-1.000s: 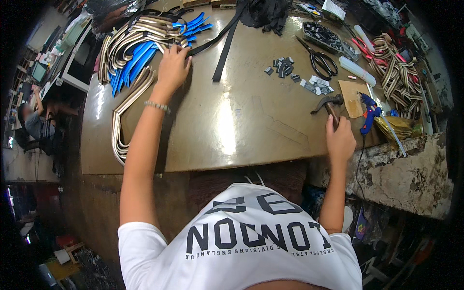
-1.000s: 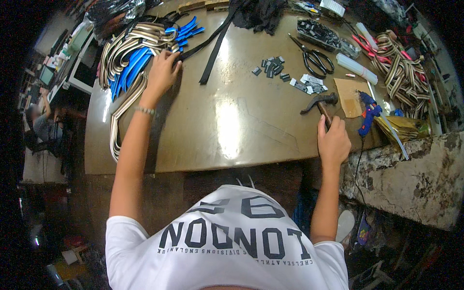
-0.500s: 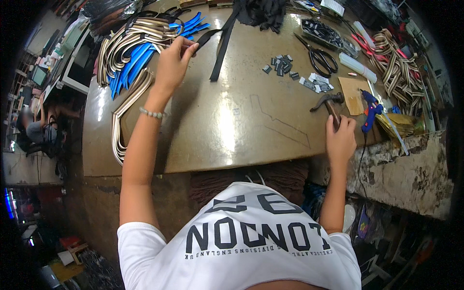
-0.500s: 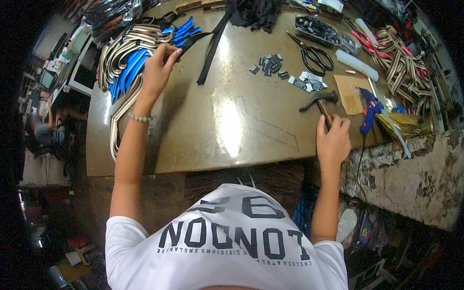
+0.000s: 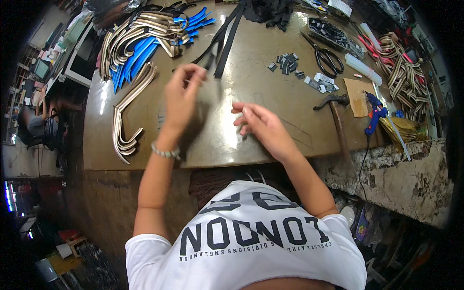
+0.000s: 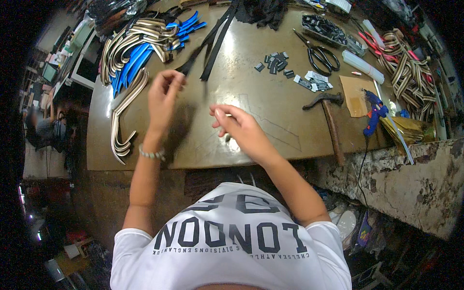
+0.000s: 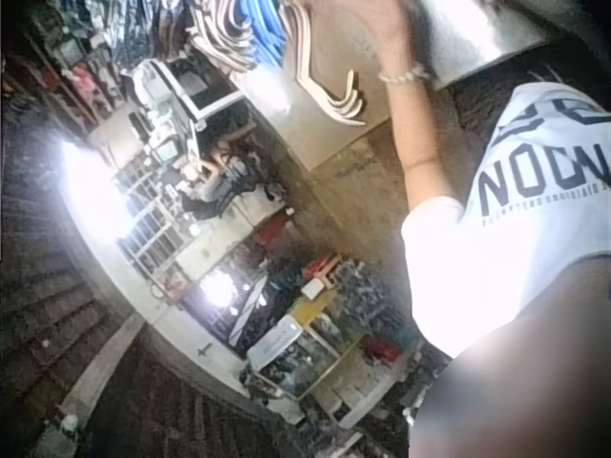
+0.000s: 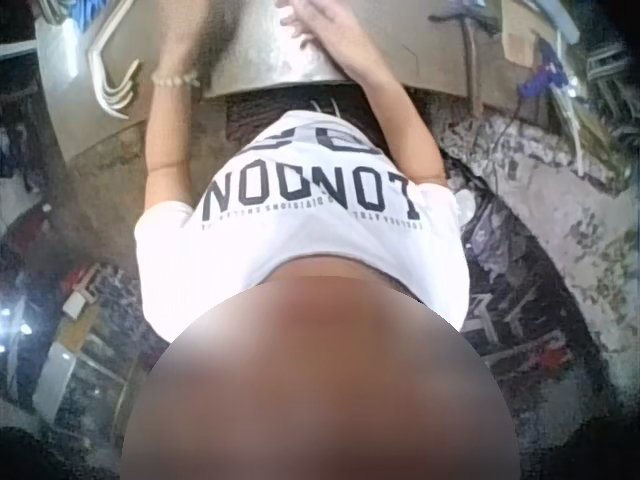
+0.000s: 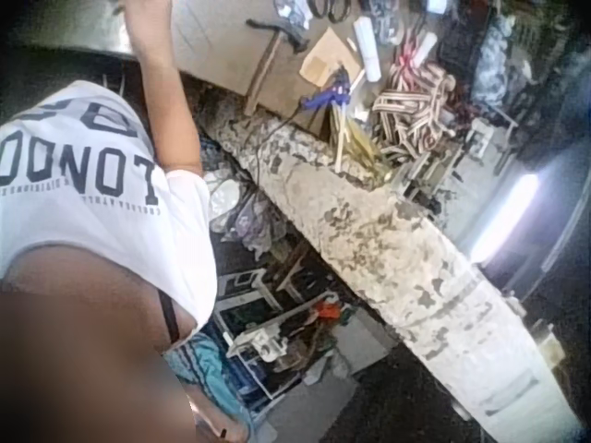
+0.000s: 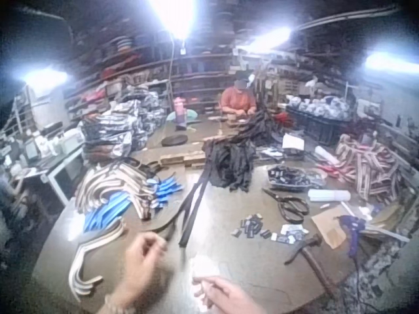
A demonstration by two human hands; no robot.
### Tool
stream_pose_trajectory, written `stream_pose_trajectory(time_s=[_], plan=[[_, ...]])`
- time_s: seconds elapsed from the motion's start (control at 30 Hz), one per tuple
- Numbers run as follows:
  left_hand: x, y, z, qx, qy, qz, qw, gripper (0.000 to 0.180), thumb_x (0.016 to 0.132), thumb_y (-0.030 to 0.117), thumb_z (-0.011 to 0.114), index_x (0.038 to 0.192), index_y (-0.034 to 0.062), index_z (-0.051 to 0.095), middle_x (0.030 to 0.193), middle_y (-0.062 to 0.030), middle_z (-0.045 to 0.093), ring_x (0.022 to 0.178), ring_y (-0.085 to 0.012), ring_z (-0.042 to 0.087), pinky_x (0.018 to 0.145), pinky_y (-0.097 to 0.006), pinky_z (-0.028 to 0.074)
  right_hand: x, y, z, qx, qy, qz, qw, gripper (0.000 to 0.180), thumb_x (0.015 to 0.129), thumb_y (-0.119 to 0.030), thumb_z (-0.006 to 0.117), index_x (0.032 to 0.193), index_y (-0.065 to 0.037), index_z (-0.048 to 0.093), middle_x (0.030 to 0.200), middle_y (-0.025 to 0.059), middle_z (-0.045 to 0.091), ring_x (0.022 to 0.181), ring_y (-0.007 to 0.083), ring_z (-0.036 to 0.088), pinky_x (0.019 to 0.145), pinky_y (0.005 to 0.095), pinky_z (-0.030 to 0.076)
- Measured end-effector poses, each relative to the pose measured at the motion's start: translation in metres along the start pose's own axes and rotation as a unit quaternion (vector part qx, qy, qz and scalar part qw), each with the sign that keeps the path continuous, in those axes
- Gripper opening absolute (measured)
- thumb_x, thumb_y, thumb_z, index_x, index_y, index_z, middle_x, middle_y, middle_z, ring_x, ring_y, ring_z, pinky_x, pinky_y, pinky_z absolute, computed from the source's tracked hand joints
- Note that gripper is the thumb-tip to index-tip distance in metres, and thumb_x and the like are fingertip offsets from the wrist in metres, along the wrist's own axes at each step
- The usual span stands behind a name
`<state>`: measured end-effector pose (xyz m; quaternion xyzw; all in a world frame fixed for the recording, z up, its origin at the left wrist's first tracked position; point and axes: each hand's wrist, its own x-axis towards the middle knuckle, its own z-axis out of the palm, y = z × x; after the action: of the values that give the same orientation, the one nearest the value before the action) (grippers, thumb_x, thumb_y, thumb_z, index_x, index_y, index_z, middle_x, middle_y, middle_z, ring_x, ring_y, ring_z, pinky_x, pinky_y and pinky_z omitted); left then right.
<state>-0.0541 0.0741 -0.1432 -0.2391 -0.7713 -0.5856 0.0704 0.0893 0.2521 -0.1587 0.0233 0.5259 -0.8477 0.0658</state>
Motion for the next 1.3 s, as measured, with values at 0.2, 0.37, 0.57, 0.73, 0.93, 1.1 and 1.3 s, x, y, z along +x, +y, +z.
stream_pose_trajectory(time_s=[0.2, 0.37, 0.57, 0.73, 0.93, 1.1, 1.3], plan=[[-0.087, 0.045, 0.024, -0.01, -0.065, -0.171, 0.983, 0.016, 0.092, 0.016, 0.07, 0.088, 0.0016, 0.066, 0.076, 0.0034, 0.059, 0.07, -0.0033, 0.05, 0.063, -0.02, 0.041, 0.063, -0.023, -0.025, 0.145, -0.142, 0.111, 0.973, 0.029, 0.096, -0.021, 0.065, 0.117, -0.001, 0.062, 0.088, -0.0003, 0.063, 0.066, 0.0021, 0.052, 0.05, 0.0148, 0.039], [-0.129, 0.053, 0.017, 0.103, -0.171, -0.086, 0.976, 0.015, 0.087, 0.016, 0.072, 0.081, 0.0022, 0.068, 0.073, -0.0067, 0.061, 0.073, -0.0198, 0.055, 0.066, -0.031, 0.044, 0.136, -0.064, -0.08, -0.171, -0.099, 0.036, 0.98, 0.028, 0.09, -0.02, 0.073, 0.109, -0.001, 0.067, 0.092, 0.0006, 0.067, 0.058, 0.0001, 0.048, 0.052, 0.0159, 0.042], [-0.142, 0.049, 0.027, 0.227, -0.164, 0.02, 0.96, 0.02, 0.078, 0.023, 0.08, 0.079, 0.0072, 0.066, 0.097, -0.0029, 0.06, 0.104, -0.0273, 0.05, 0.095, -0.045, 0.034, 0.22, -0.037, -0.098, -0.56, 0.021, -0.152, 0.814, 0.032, 0.087, -0.029, 0.074, 0.101, 0.001, 0.072, 0.084, 0.0081, 0.07, 0.072, 0.0152, 0.063, 0.068, 0.0278, 0.051], [-0.132, 0.037, 0.024, 0.323, -0.133, 0.031, 0.936, 0.044, 0.074, 0.034, 0.081, 0.11, 0.0162, 0.063, 0.121, -0.011, 0.049, 0.119, -0.0313, 0.044, 0.109, -0.057, 0.022, 0.255, -0.009, -0.105, -0.59, 0.135, -0.209, 0.768, 0.037, 0.083, -0.039, 0.073, 0.1, -0.006, 0.074, 0.092, 0.0143, 0.073, 0.087, 0.0308, 0.069, 0.079, 0.0392, 0.053], [-0.126, 0.031, 0.015, 0.342, -0.161, 0.05, 0.924, 0.047, 0.084, 0.041, 0.072, 0.128, 0.0279, 0.062, 0.135, -0.0113, 0.043, 0.133, -0.0346, 0.034, 0.11, -0.069, 0.012, 0.204, -0.029, -0.07, -0.44, 0.221, -0.155, 0.856, 0.064, 0.091, -0.055, 0.059, 0.122, 0.002, 0.062, 0.11, 0.021, 0.069, 0.102, 0.0304, 0.068, 0.087, 0.0383, 0.052], [-0.121, 0.026, 0.017, 0.355, -0.183, 0.052, 0.915, 0.046, 0.085, 0.047, 0.068, 0.127, 0.0296, 0.064, 0.146, -0.0103, 0.039, 0.138, -0.0383, 0.029, 0.108, -0.073, 0.011, 0.011, -0.056, -0.069, -0.41, 0.175, -0.237, 0.863, 0.04, 0.096, -0.034, 0.064, 0.117, 0.0, 0.067, 0.113, 0.0093, 0.068, 0.1, 0.016, 0.063, 0.086, 0.029, 0.049], [-0.122, 0.023, 0.017, 0.345, -0.18, 0.05, 0.92, 0.051, 0.075, 0.048, 0.076, 0.123, 0.0332, 0.067, 0.143, -0.0073, 0.046, 0.138, -0.039, 0.031, 0.11, -0.07, 0.014, -0.164, -0.058, -0.184, -0.466, 0.653, -0.145, 0.58, 0.048, 0.092, -0.042, 0.07, 0.069, -0.006, 0.049, 0.069, -0.0037, 0.037, 0.066, 0.0082, 0.033, 0.06, 0.0233, 0.03]])
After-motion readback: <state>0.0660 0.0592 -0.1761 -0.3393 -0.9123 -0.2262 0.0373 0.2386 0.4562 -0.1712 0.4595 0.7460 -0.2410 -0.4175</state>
